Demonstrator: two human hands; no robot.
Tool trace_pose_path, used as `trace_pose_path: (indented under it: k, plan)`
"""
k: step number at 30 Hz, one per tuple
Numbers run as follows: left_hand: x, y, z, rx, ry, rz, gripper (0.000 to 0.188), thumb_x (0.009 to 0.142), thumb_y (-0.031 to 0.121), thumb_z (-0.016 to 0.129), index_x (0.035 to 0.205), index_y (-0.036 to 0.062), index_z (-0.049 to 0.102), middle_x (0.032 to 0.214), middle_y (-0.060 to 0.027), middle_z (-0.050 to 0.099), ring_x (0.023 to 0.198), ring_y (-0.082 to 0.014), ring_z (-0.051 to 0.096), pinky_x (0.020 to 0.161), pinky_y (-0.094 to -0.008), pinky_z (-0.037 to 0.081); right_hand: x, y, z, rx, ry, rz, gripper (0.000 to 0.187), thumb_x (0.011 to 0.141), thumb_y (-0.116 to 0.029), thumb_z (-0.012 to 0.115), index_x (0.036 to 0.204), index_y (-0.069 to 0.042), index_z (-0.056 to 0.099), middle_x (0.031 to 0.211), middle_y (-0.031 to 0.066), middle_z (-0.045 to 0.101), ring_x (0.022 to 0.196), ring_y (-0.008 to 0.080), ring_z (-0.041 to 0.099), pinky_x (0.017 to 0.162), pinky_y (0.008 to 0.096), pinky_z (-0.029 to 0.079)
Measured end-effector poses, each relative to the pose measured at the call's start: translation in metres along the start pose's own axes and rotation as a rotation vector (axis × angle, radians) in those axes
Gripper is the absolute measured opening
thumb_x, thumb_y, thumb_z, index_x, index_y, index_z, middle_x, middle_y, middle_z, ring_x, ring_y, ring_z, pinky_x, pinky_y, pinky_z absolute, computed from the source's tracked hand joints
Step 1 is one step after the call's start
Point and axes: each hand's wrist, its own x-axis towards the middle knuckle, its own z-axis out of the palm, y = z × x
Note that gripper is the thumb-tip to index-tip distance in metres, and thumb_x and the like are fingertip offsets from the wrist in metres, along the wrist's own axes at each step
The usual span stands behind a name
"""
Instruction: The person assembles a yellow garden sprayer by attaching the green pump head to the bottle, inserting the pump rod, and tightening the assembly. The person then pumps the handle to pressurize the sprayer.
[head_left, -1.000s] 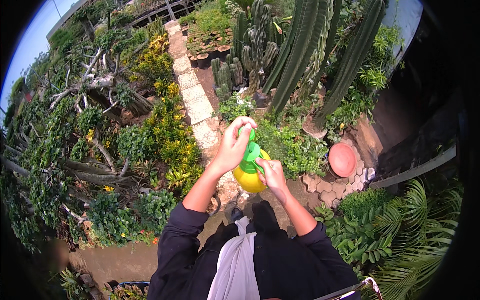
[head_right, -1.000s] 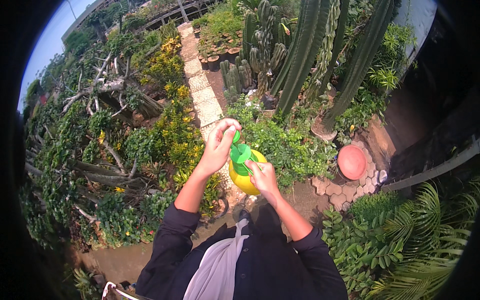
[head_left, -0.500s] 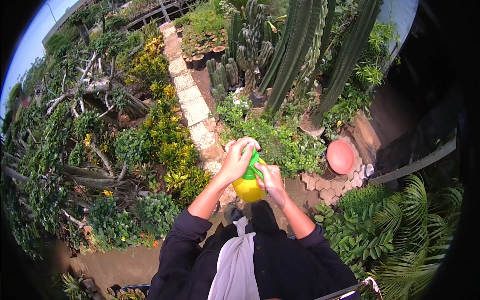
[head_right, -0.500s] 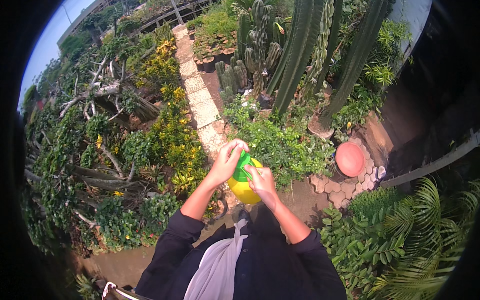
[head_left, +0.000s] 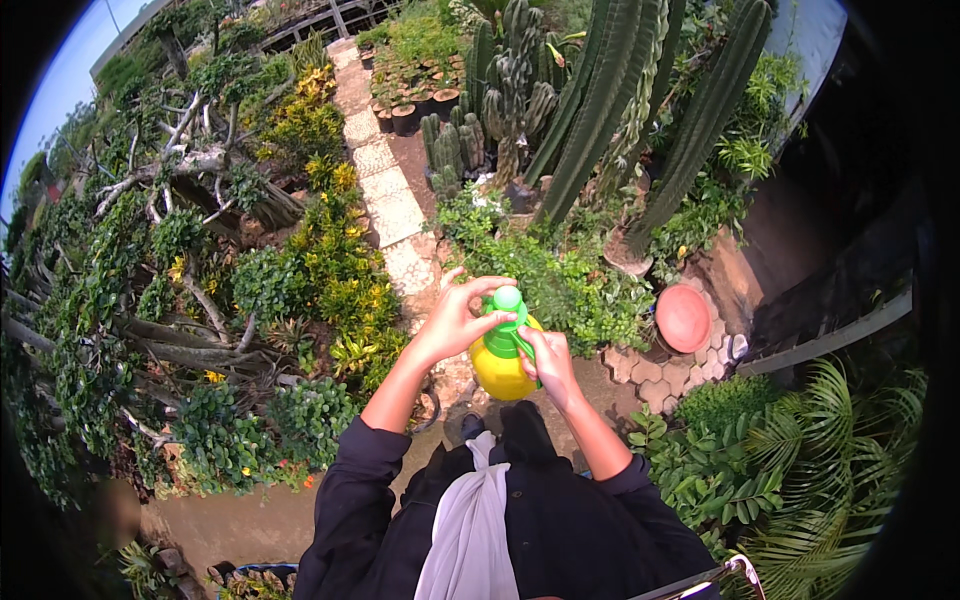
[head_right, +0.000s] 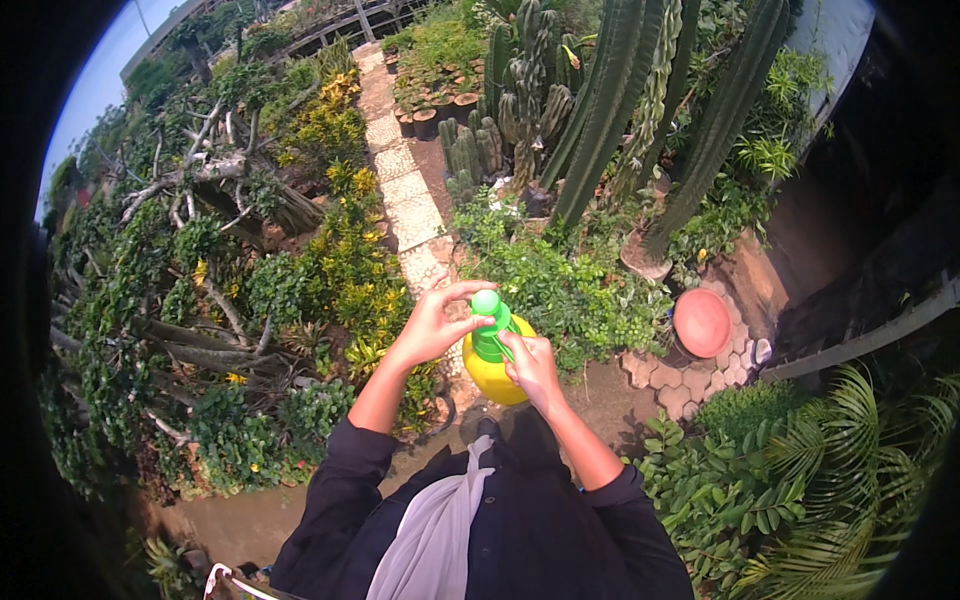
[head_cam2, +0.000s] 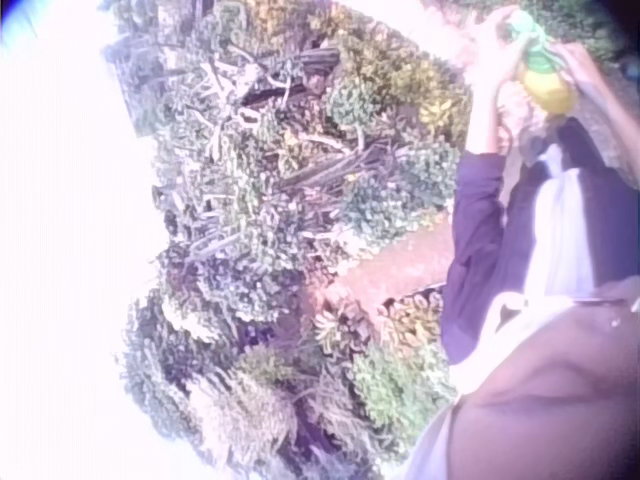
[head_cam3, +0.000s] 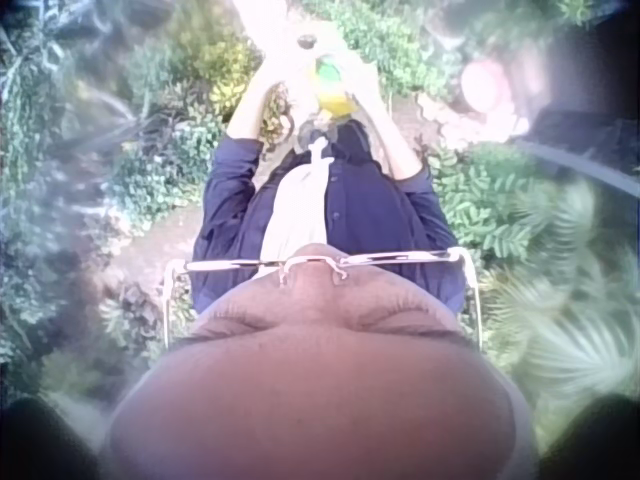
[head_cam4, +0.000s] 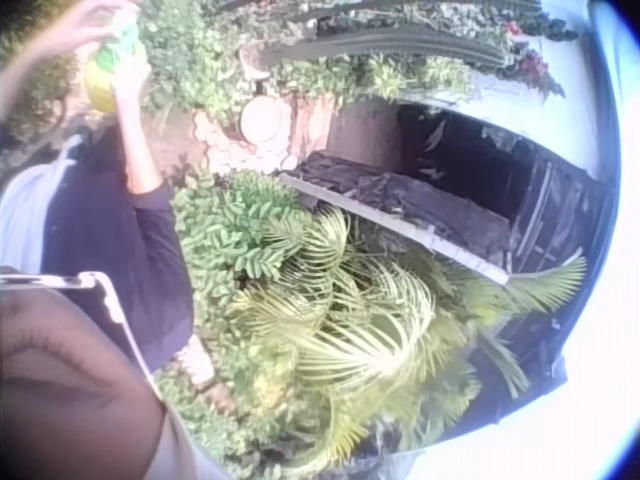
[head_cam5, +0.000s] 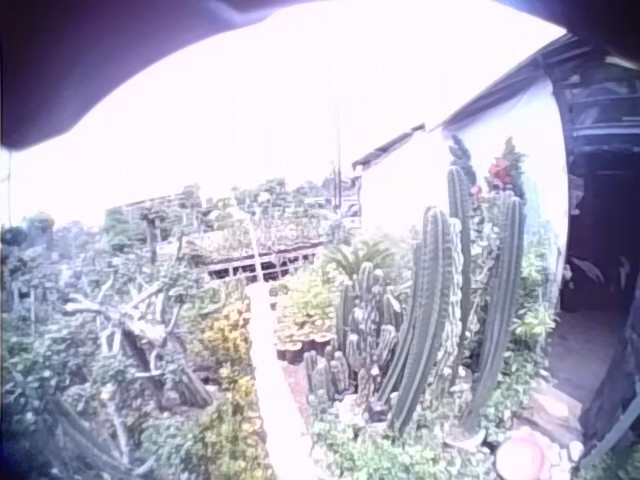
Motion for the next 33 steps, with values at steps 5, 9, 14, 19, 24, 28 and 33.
trace_pose_path:
  k: [5, 9, 14, 19, 24, 28, 33]
  plan:
    - [0.008, 0.013, -0.003, -0.203, 0.085, -0.055, 0.043, 0.072, 0.012, 0.07, 0.113, 0.0056, 0.057, 0.103, -0.0066, 0.062, 0.098, -0.0163, 0.058, 0.097, -0.0387, 0.035, -0.002, -0.003, 0.0, -0.005, 0.01, -0.013, 0.035, 0.086, -0.026, 0.051, 0.059, -0.005, 0.05, 0.048, -0.0015, 0.043, 0.036, 0.0049, 0.036, 0.034, 0.0214, 0.025]
    - [0.014, 0.034, -0.015, -0.546, 0.222, -0.002, 0.038, 0.075, 0.001, 0.066, 0.111, 0.0011, 0.055, 0.103, -0.0074, 0.061, 0.095, -0.013, 0.057, 0.083, -0.0294, 0.048, -0.003, 0.005, -0.002, -0.083, -0.007, 0.022, 0.034, 0.087, -0.028, 0.05, 0.061, -0.004, 0.05, 0.05, -0.0004, 0.044, 0.038, 0.006, 0.038, 0.036, 0.0212, 0.027]
    - [0.02, 0.053, -0.038, -0.664, 0.319, 0.015, 0.039, 0.076, -0.002, 0.065, 0.113, -0.0027, 0.052, 0.102, -0.0106, 0.061, 0.093, -0.0137, 0.059, 0.083, -0.0262, 0.049, -0.005, 0.007, -0.003, -0.137, -0.012, 0.033, 0.035, 0.086, -0.027, 0.05, 0.059, -0.005, 0.05, 0.048, -0.0012, 0.043, 0.038, 0.0057, 0.037, 0.037, 0.0212, 0.027]
    - [0.028, 0.063, -0.044, -0.684, 0.375, 0.039, 0.04, 0.075, -0.002, 0.066, 0.112, -0.0042, 0.052, 0.1, -0.0123, 0.061, 0.091, -0.0134, 0.06, 0.082, -0.0247, 0.05, -0.007, 0.007, -0.006, -0.125, -0.015, 0.034, 0.036, 0.086, -0.027, 0.05, 0.058, -0.005, 0.049, 0.047, -0.0016, 0.043, 0.037, 0.0054, 0.036, 0.037, 0.0212, 0.027]
    - [0.03, 0.066, -0.04, -0.689, 0.347, 0.035, 0.039, 0.075, -0.002, 0.066, 0.112, -0.0041, 0.052, 0.1, -0.0119, 0.062, 0.091, -0.0129, 0.06, 0.081, -0.0243, 0.049, -0.008, 0.006, -0.003, -0.07, -0.003, 0.015, 0.037, 0.086, -0.029, 0.051, 0.056, -0.007, 0.048, 0.045, -0.0041, 0.04, 0.037, 0.0036, 0.034, 0.036, 0.021, 0.024]
    - [0.028, 0.059, -0.036, -0.691, 0.307, 0.023, 0.038, 0.076, -0.002, 0.065, 0.111, -0.0035, 0.052, 0.1, -0.0114, 0.062, 0.091, -0.0127, 0.06, 0.082, -0.0249, 0.049, -0.009, 0.001, -0.002, -0.082, -0.021, 0.039, 0.033, 0.086, -0.026, 0.049, 0.06, -0.006, 0.05, 0.048, -0.0024, 0.043, 0.038, 0.0044, 0.036, 0.037, 0.0205, 0.026]
    - [0.017, 0.03, -0.014, -0.665, 0.216, 0.008, 0.039, 0.076, 0.0, 0.065, 0.112, -0.0027, 0.051, 0.1, -0.0101, 0.061, 0.093, -0.0136, 0.058, 0.084, -0.0274, 0.047, -0.008, 0.004, -0.005, -0.063, -0.023, 0.07, 0.032, 0.087, -0.026, 0.049, 0.062, -0.006, 0.05, 0.049, -0.0022, 0.044, 0.038, 0.0041, 0.036, 0.036, 0.0203, 0.026]
